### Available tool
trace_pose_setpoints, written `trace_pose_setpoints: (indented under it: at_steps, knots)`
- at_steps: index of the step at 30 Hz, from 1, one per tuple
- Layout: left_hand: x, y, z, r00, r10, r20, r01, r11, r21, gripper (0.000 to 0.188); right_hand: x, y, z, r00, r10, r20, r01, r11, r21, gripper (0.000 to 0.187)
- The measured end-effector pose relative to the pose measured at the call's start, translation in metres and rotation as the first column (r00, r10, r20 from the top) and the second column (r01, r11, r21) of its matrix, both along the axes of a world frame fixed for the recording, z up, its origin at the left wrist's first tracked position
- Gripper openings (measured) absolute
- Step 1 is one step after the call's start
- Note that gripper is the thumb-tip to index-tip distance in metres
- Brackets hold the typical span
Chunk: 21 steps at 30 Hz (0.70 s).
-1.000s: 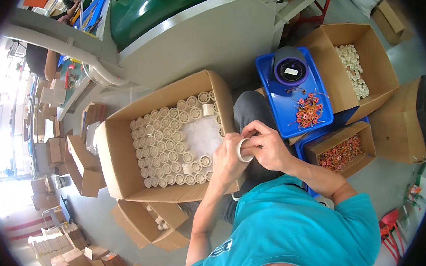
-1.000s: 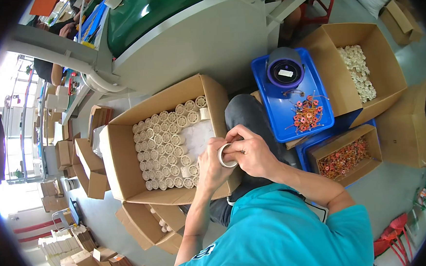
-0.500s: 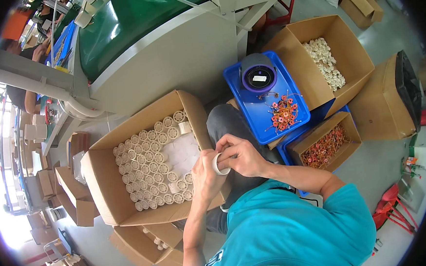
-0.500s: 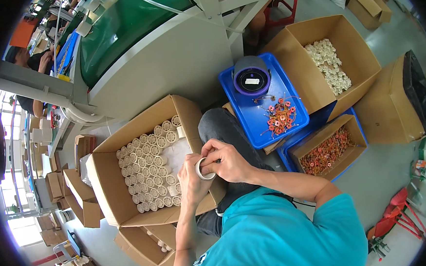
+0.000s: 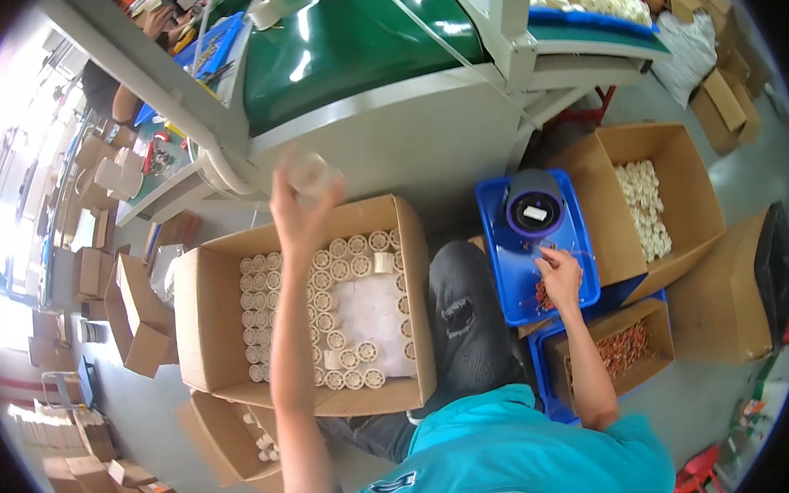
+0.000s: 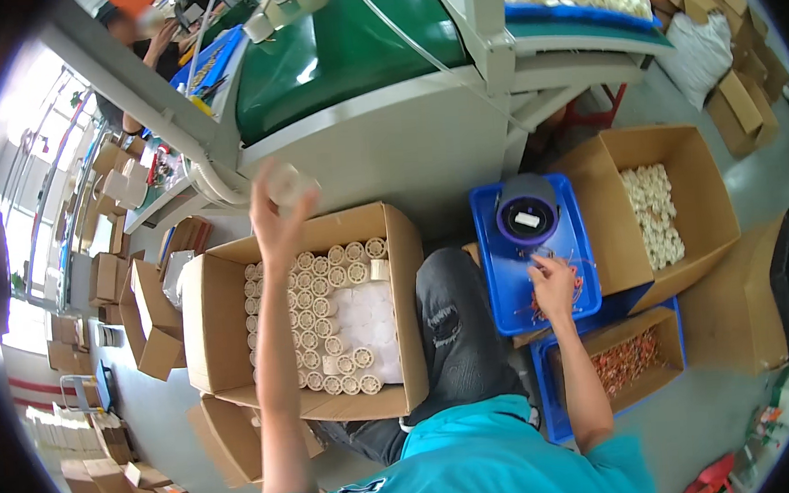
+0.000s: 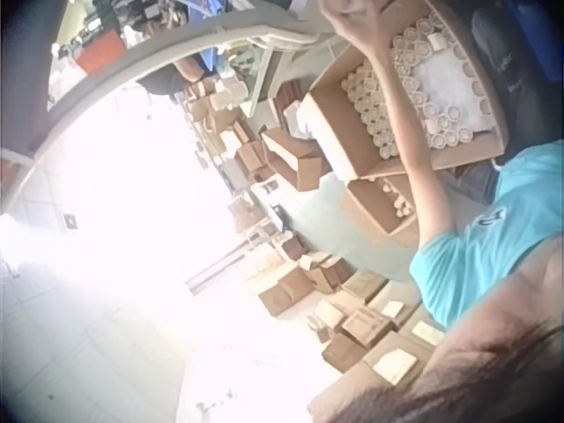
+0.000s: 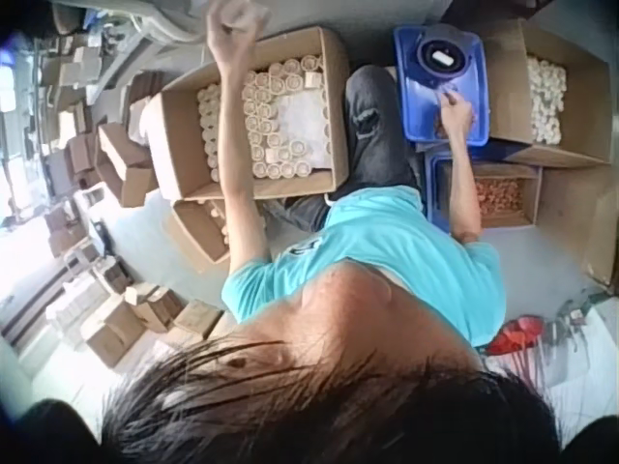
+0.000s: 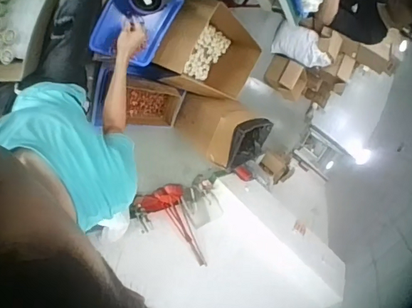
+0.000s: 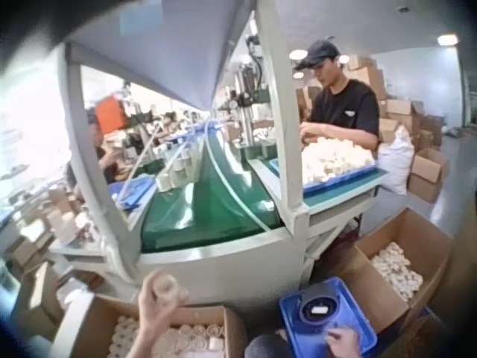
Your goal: The person assembles electrical components by taking plastic cylinders from a box, inserting wired parts from a tray into each cylinder by hand, and placing the assembled units onto a conveyor belt.
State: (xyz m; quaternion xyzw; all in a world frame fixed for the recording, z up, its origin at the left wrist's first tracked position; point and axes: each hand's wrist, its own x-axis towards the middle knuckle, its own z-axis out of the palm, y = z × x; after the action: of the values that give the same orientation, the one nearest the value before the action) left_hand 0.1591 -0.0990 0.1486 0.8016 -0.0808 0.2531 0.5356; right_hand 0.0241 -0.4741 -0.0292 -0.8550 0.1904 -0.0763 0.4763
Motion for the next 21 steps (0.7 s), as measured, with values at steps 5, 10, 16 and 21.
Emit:
trace_pose_setpoints:
  at_steps: [5, 10, 16, 21]
  knots:
    - [0.109, 0.022, 0.044, 0.907, 0.259, 0.334, -0.348, 0.905, 0.245, 0.060, 0.016, -0.039, -0.037, 0.992, -0.126, -0.028, 0.101, 0.896, -0.432, 0.035]
    - [0.170, 0.034, 0.052, 0.830, 0.277, 0.484, -0.451, 0.843, 0.292, 0.065, 0.011, -0.024, -0.040, 0.986, -0.120, -0.118, 0.038, 0.841, -0.540, 0.017]
    - [0.179, 0.045, 0.043, 0.784, 0.402, 0.472, -0.582, 0.741, 0.335, 0.072, 0.006, -0.020, -0.033, 0.992, -0.110, -0.064, 0.066, 0.872, -0.485, 0.013]
    - [0.108, 0.015, 0.041, 0.653, 0.269, 0.708, -0.523, 0.836, 0.165, 0.053, 0.003, -0.034, -0.028, 0.968, -0.102, 0.231, 0.194, 0.886, -0.421, 0.021]
